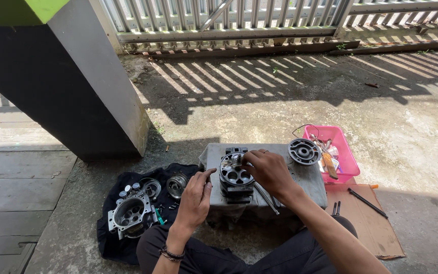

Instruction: Assembling a mechanical valve plate onto an engine base while sitting on the floor

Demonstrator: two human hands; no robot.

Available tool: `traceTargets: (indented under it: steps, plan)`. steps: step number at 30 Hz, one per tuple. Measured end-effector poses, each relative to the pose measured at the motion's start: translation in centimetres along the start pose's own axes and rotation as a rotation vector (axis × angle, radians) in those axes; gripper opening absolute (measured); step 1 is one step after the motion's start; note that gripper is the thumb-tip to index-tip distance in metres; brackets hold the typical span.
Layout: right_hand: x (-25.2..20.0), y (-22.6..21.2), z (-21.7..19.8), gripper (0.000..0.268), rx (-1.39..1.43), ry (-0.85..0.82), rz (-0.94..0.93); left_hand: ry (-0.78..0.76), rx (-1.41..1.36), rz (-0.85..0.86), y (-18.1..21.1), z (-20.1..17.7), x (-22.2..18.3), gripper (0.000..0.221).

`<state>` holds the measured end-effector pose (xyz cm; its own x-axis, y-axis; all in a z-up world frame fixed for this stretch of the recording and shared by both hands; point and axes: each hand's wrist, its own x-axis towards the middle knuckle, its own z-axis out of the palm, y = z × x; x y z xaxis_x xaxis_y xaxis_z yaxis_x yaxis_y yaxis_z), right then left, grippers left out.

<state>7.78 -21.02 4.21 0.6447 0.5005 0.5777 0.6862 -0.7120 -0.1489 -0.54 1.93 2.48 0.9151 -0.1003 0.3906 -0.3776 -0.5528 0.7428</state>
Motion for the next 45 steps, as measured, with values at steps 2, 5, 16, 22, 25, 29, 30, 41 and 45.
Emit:
traceTargets:
  steps: [2, 5, 16, 22, 25, 29, 30, 41, 45]
  plan:
    - [-0.5, 0.9, 1.2, 0.011, -0.104, 0.0, -0.116, 0.019, -0.019, 0.004, 0.0, 0.2, -0.3, 0.037]
    - [-0.8, 0.9, 1.3, 0.009, -0.199, 0.058, -0.314, 0.037, -0.055, -0.008, 0.1, 0.3, -0.7, 0.036]
    - [-0.9, 0.7, -0.9, 0.014, -0.043, 0.392, -0.268, 0.03, -0.159, -0.078, 0.0, 0.7, -1.9, 0.037]
    - [-1.2, 0.2, -2.7, 0.023, 0.238, 0.585, 0.007, 0.024, -0.258, -0.091, 0.4, 0.6, -2.0, 0.037]
    - [-2.2, -0.3, -3.4, 0.023, 0.327, 0.613, 0.119, 0.01, -0.361, -0.127, 0.5, 0.8, -2.5, 0.037]
    - [-2.7, -0.4, -3.9, 0.022, 0.2, 0.619, 0.019, 0.046, -0.442, -0.128, 0.7, 1.3, -2.5, 0.036]
    - [-2.9, -0.1, -3.8, 0.022, 0.065, 0.615, -0.072, 0.06, -0.495, -0.138, 0.8, 1.5, -2.5, 0.036]
    - [-5.7, -2.7, -4.2, 0.013, -0.153, 0.558, -0.342, -0.028, -1.006, -0.32, 1.3, 4.2, -3.6, 0.032]
    - [-5.9, -2.2, -4.1, 0.012, -0.141, 0.56, -0.349, -0.046, -1.033, -0.482, 1.7, 4.6, -4.2, 0.026]
